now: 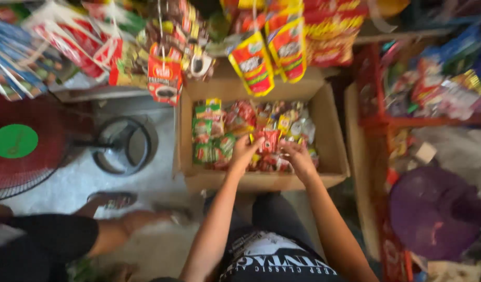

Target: Organizing various snack and condiment packets from a cardboard box onto retail shelves.

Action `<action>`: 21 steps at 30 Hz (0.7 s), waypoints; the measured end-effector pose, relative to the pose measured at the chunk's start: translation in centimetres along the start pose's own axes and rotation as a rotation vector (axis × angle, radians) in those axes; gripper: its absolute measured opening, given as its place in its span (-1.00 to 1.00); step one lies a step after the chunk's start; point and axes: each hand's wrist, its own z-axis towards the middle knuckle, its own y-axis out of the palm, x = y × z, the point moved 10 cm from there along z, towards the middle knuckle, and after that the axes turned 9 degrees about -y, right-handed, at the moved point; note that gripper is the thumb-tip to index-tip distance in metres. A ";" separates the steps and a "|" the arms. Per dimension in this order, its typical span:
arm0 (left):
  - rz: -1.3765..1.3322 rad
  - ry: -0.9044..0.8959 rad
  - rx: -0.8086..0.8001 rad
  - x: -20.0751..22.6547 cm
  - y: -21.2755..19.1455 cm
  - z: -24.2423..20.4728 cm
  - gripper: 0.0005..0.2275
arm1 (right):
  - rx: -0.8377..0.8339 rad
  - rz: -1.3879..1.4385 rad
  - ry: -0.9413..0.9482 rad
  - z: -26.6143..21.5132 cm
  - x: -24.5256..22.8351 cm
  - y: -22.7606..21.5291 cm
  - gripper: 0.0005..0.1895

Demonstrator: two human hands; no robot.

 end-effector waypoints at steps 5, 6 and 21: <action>0.094 0.264 0.024 6.2 4.4 -0.2 -0.72 | -0.108 -0.316 -0.253 1.3 -9.9 2.0 -0.64; 0.115 0.344 0.019 7.5 5.3 -0.4 -0.73 | -0.130 -0.427 -0.278 0.8 -12.0 2.7 -0.61; 0.320 0.494 0.028 21.2 15.7 -1.1 -0.55 | -0.006 -0.349 -0.943 -2.6 -29.9 0.6 -0.51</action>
